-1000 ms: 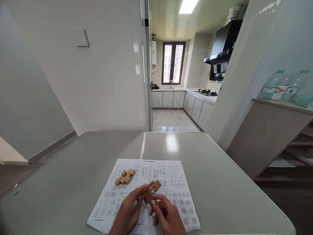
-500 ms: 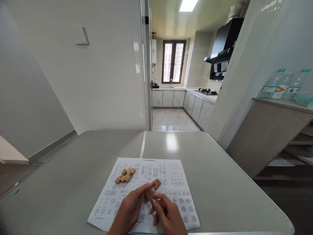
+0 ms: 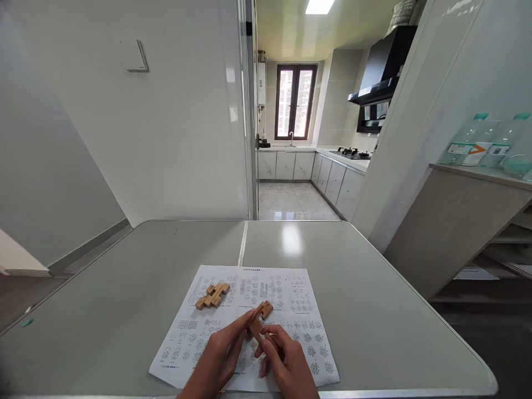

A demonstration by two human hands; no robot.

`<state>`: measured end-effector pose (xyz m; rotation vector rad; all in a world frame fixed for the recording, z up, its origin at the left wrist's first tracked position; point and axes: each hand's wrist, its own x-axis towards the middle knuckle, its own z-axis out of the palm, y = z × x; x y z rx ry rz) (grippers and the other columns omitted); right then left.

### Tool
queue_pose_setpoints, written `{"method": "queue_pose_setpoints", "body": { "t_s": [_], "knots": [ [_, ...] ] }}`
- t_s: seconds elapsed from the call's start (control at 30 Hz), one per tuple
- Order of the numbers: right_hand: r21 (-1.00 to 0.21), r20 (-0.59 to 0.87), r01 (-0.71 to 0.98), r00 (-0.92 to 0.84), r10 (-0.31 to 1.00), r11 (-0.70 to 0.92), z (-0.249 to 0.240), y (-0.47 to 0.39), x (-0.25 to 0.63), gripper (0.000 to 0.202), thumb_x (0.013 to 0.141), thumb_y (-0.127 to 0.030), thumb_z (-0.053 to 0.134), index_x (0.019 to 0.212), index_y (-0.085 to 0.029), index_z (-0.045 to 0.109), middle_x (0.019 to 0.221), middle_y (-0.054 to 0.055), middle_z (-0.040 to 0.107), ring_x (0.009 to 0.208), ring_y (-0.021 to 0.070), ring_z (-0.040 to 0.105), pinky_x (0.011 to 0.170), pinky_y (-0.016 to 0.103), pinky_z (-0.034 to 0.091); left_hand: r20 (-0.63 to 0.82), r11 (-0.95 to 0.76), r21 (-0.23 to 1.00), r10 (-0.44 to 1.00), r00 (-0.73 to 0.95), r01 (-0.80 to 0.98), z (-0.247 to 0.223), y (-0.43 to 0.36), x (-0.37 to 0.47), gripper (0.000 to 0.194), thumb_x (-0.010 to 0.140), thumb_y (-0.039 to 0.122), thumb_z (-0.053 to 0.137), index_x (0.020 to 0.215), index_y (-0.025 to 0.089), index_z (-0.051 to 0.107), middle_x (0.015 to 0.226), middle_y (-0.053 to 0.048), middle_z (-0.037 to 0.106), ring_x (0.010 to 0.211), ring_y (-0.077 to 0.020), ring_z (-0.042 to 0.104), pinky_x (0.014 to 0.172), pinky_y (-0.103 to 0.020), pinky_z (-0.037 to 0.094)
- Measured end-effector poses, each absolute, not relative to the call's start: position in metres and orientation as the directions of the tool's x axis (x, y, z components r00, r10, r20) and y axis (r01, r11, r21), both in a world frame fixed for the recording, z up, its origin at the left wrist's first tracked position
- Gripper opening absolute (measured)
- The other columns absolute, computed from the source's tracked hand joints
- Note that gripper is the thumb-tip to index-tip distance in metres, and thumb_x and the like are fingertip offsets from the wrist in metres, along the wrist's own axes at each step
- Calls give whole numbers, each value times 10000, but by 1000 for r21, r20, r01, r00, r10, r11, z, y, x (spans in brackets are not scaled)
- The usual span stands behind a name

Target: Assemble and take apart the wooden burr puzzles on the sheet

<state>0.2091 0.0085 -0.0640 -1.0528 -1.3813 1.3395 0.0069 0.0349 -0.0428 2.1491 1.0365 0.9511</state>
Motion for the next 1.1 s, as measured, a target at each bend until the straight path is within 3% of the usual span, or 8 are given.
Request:
{"method": "queue_pose_setpoints", "body": {
  "t_s": [0.3, 0.57, 0.83, 1.1],
  "knots": [
    [-999, 38, 5, -208, 977, 40, -68, 10, 209, 542, 982, -693, 471, 1134, -192, 612, 884, 80, 747, 553, 168, 676, 523, 261, 453, 336, -549, 721, 811, 480, 424, -52, 37, 5, 550, 1078, 218, 421, 1598, 369, 323, 1519, -27, 581, 1235, -192, 686, 1054, -300, 545],
    [-997, 63, 23, -230, 971, 70, -65, 8, 209, 520, 989, -685, 468, 1137, -209, 616, 872, 63, 746, 557, 162, 682, 531, 257, 473, 334, -526, 755, 822, 461, 392, -49, 37, 6, 510, 1068, 249, 468, 1568, 332, 410, 1448, -43, 649, 1138, -198, 735, 977, -285, 587],
    [-997, 72, 13, -214, 974, 77, -70, 9, 210, 483, 1010, -647, 467, 1137, -202, 603, 873, 74, 749, 536, 147, 666, 480, 230, 419, 382, -574, 726, 794, 473, 378, -48, 37, 7, 536, 1064, 232, 463, 1588, 309, 375, 1419, -65, 670, 1135, -217, 736, 953, -319, 610],
    [-997, 76, -1, -253, 964, 78, -68, 10, 209, 457, 1012, -626, 481, 1155, -211, 609, 850, 49, 730, 530, 138, 650, 486, 230, 431, 409, -596, 730, 773, 485, 334, -53, 39, 5, 504, 1080, 230, 409, 1579, 298, 401, 1481, -94, 612, 1057, -206, 759, 904, -304, 630]
  ]
}}
